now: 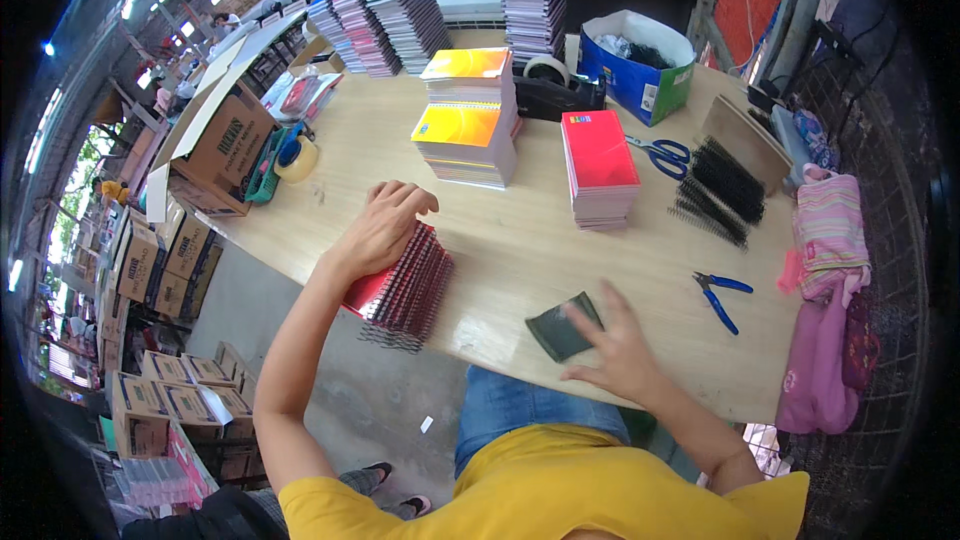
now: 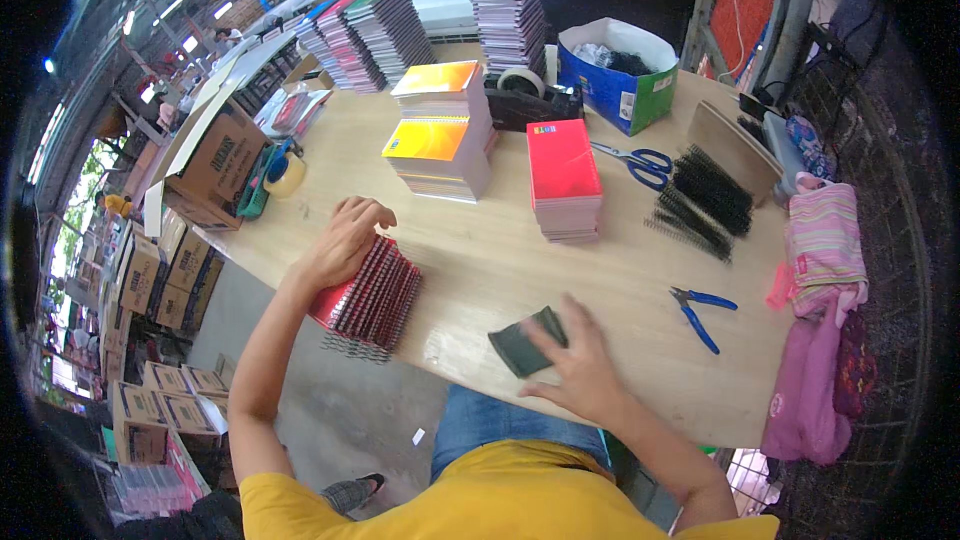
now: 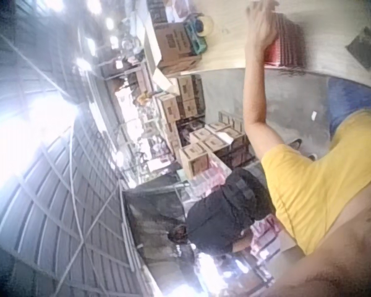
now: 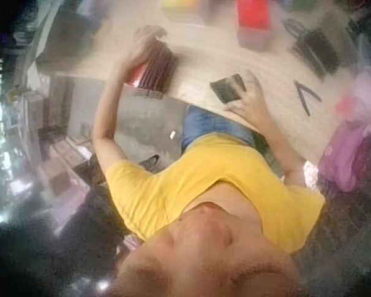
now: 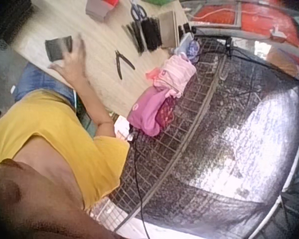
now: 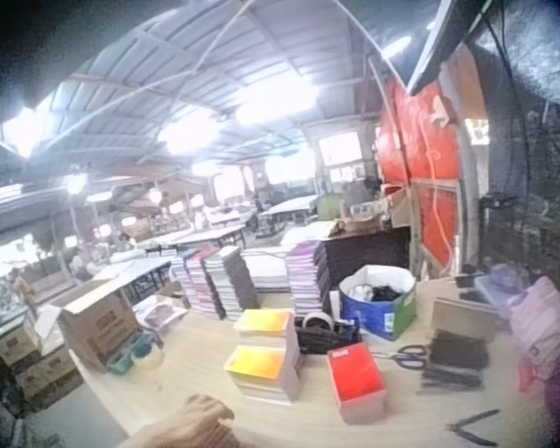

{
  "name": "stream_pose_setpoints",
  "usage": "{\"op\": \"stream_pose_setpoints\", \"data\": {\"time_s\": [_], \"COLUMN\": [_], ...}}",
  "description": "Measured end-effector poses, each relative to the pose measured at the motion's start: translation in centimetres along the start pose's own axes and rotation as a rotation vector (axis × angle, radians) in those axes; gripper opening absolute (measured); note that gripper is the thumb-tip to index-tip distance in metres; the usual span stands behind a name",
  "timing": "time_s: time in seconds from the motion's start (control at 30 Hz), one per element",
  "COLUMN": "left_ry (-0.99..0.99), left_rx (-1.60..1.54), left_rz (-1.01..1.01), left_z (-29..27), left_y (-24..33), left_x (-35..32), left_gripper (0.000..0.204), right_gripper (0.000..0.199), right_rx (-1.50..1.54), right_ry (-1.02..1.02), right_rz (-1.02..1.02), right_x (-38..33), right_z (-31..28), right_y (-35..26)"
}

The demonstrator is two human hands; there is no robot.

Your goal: The person binds notebooks by hand, inserting metal spiral coils into pre-punched holes of notebook stacks and then using pliers to trim and secure the ends.

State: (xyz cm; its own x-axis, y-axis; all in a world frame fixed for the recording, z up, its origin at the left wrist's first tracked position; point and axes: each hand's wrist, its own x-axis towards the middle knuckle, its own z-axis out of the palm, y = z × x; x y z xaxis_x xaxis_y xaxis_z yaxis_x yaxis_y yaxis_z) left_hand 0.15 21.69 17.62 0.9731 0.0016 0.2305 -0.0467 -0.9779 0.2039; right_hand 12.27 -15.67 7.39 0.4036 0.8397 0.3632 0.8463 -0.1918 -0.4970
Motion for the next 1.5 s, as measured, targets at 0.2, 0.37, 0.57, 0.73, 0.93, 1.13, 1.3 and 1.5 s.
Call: {"op": "stream_pose_setpoints", "data": {"time_s": [0.2, 0.37, 0.57, 0.73, 0.93, 1.13, 1.3, 1.5], "left_ry": [0.272, 0.120, -0.165, -0.328, -0.188, 0.570, 0.735, 0.623], "left_rx": [0.063, -0.227, -0.314, -0.519, -0.473, -0.474, -0.202, -0.615], "left_rz": [0.026, 0.028, 0.014, -0.153, -0.245, -0.022, -0.276, -0.357], "left_z": [-4.0, -1.2, 7.5, 10.4, 8.0, 1.7, 11.3, 18.9], "left_y": [3.8, 4.4, 1.7, -0.2, 1.1, 10.8, 13.6, 15.5], "left_x": [4.9, 17.2, 29.9, 31.9, 30.7, 16.5, -0.1, -4.4], "left_gripper": [0.031, 0.036, 0.038, 0.029, 0.028, 0.049, 0.038, 0.043], "right_gripper": [0.077, 0.058, 0.030, 0.030, 0.031, 0.025, 0.032, 0.022], "right_rx": [-0.166, -0.147, -0.464, -0.528, -0.618, -0.556, -0.244, 0.149], "right_ry": [-0.012, -0.036, 0.101, 0.184, 0.090, 0.356, 0.330, 0.102], "right_rz": [0.179, 0.067, 0.410, 0.361, 0.341, 0.077, 0.041, 0.052], "right_x": [1.2, 2.2, 3.1, 2.5, 3.4, 1.9, 1.5, 1.5], "right_z": [0.6, -6.0, -6.0, -6.1, -6.3, -7.2, -9.7, -7.8], "right_y": [7.3, 9.3, 19.5, 20.5, 20.7, 22.4, 18.1, 10.0]}}
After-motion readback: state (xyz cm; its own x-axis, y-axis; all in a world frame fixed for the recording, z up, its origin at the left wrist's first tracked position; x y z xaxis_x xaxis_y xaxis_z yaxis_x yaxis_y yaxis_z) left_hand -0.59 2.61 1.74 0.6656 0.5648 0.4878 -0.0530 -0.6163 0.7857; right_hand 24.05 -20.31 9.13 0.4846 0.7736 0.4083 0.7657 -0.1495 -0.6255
